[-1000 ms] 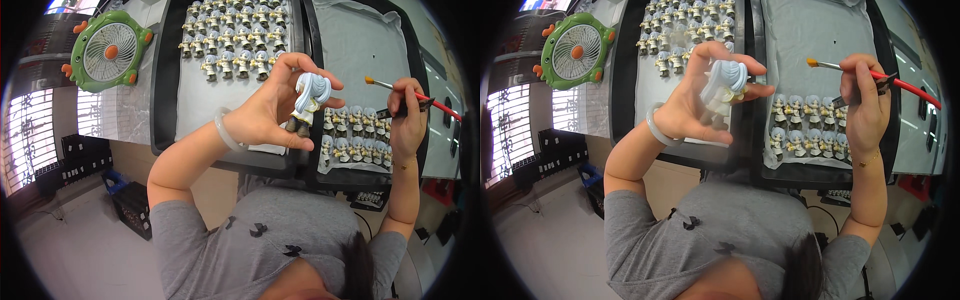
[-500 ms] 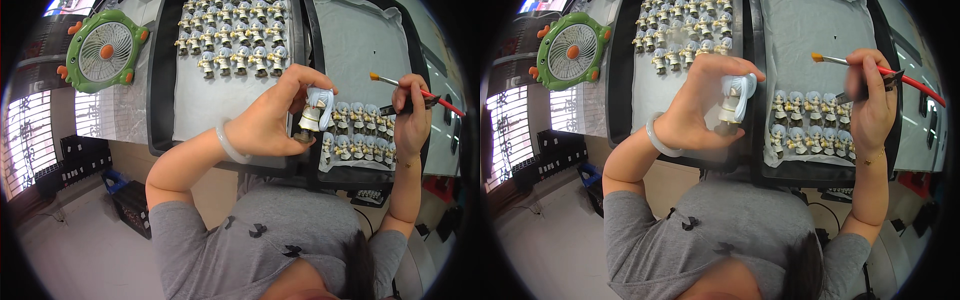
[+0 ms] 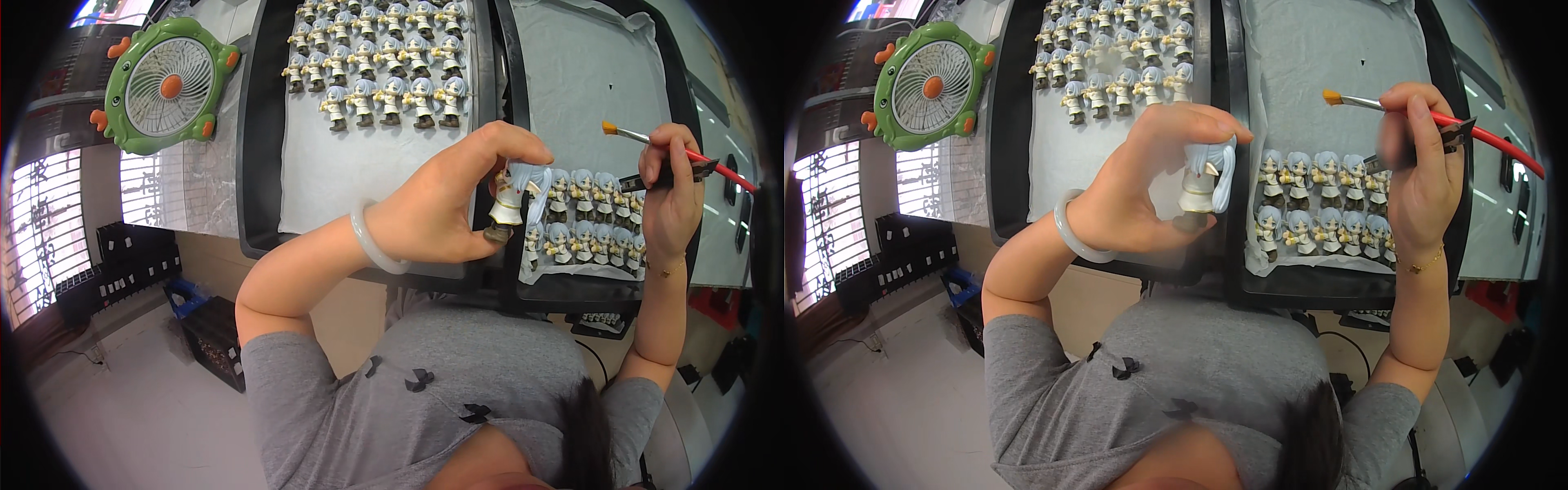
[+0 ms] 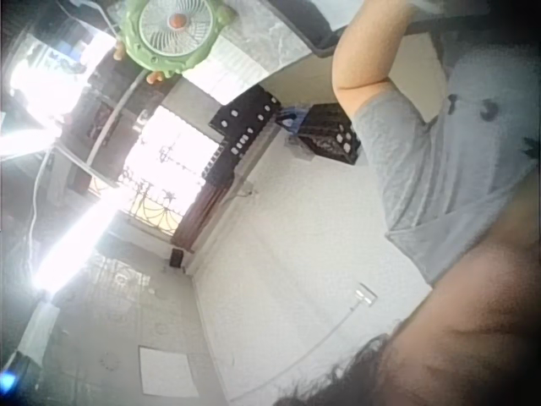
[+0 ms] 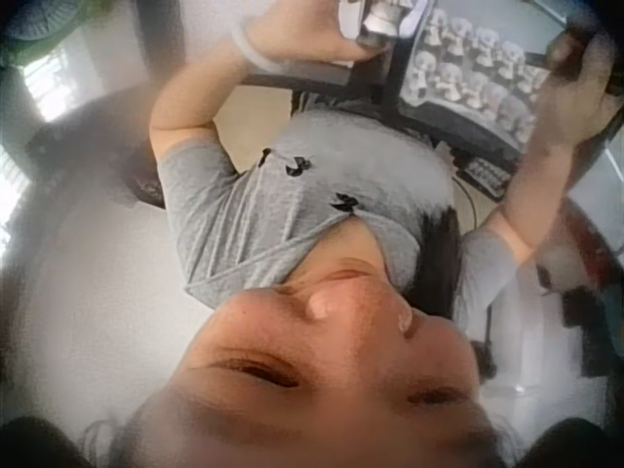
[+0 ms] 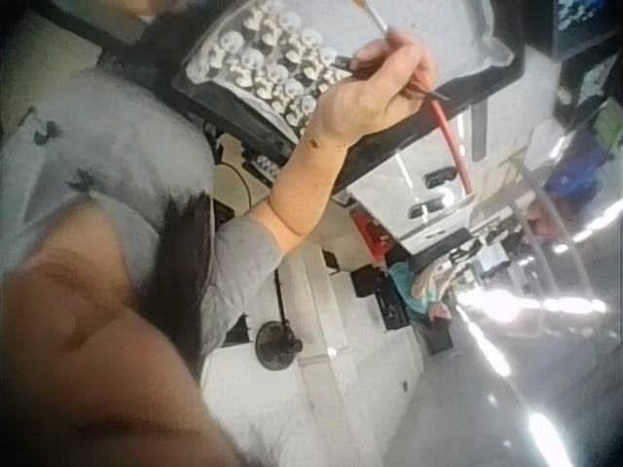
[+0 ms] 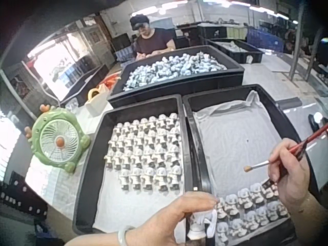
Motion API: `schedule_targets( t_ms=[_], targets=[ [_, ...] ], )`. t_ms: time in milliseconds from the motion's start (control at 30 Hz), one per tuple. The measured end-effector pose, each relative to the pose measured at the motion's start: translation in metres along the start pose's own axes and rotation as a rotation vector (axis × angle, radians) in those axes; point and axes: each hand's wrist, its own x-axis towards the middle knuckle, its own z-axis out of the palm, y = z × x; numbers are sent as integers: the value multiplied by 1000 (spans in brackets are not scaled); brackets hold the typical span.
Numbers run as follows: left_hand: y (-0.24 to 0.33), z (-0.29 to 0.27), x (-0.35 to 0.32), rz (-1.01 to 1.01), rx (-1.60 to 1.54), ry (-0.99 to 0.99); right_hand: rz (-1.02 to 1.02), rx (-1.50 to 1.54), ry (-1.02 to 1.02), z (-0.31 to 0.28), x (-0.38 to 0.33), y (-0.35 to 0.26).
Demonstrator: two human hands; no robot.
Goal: The person paints small anime-style figurines using a red-handled brush. They pick up a figurine from a tray, apply paint to specific details like the hair and face, and then place the figurine back into the tray. The process is repeated for multiple figurines arranged in rows on the table.
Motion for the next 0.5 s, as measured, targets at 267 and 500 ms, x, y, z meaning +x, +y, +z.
schedule_targets(
  t_ms=[267,500],
  targets=[
    [9,-4,0,-120,50,-39,18,-36,-24,1,-1,2],
    [9,-5,-1,-200,-101,-53,35,-68,-36,3,-2,2]
  ],
)
